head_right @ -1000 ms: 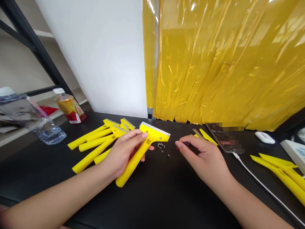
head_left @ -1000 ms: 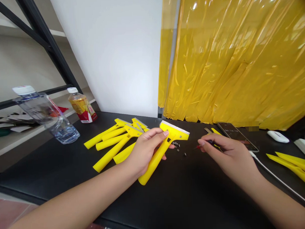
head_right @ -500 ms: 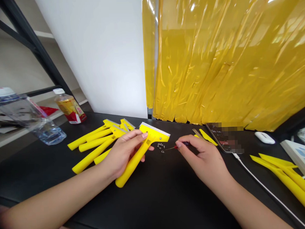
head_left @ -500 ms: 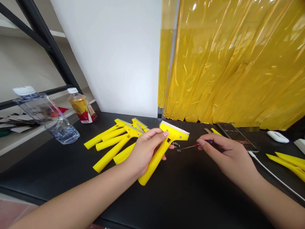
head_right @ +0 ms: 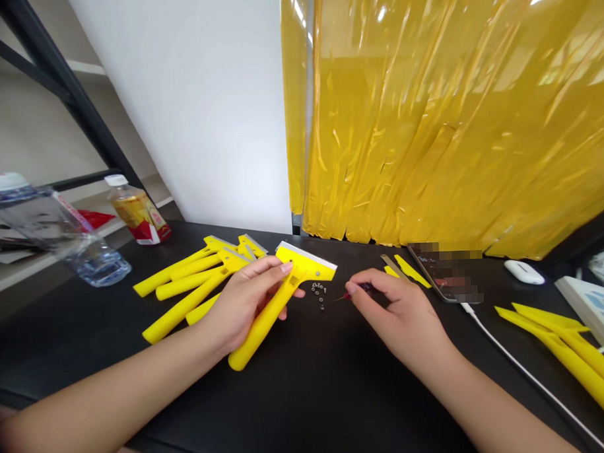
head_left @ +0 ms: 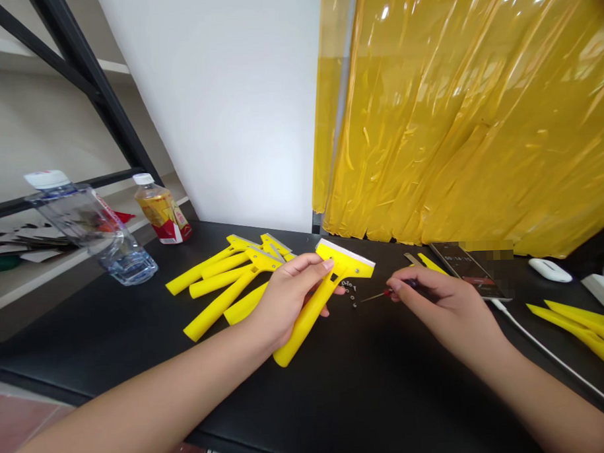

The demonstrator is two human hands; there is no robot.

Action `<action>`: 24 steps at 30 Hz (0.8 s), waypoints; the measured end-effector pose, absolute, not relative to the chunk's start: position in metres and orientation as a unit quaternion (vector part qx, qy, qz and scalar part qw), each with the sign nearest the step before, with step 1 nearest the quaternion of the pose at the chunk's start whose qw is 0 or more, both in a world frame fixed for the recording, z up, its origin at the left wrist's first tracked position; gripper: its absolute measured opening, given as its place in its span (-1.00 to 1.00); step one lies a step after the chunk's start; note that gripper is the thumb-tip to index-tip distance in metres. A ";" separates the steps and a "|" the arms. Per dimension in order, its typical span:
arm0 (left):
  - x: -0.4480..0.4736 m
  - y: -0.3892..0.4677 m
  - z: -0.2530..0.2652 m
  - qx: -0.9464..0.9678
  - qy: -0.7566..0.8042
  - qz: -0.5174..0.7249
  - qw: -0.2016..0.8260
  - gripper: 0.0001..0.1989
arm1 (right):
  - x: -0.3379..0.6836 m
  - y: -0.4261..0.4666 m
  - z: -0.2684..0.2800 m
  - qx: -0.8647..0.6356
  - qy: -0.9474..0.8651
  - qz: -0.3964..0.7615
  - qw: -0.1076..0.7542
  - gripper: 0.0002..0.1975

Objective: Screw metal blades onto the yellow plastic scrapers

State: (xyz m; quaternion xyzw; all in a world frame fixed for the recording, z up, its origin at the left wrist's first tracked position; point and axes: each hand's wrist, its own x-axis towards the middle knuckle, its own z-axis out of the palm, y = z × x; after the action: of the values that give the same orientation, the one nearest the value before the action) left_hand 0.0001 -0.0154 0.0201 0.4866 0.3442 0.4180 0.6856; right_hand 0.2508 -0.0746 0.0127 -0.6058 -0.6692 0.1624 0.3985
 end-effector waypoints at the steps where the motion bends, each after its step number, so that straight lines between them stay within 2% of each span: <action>1: 0.000 -0.015 0.020 0.486 0.345 0.418 0.686 -0.70 | 0.250 -0.075 0.013 -0.606 -0.670 0.161 0.398 -0.72; 24: -0.001 -0.014 0.018 0.490 0.342 0.415 0.686 -0.71 | 0.252 -0.075 0.013 -0.617 -0.665 0.151 0.391 -0.74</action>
State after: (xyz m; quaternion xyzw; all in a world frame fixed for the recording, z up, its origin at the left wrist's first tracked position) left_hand -0.0006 -0.0142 0.0178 0.4896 0.3422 0.4151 0.6862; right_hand 0.2523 -0.0754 0.0130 -0.6174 -0.6655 0.1508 0.3914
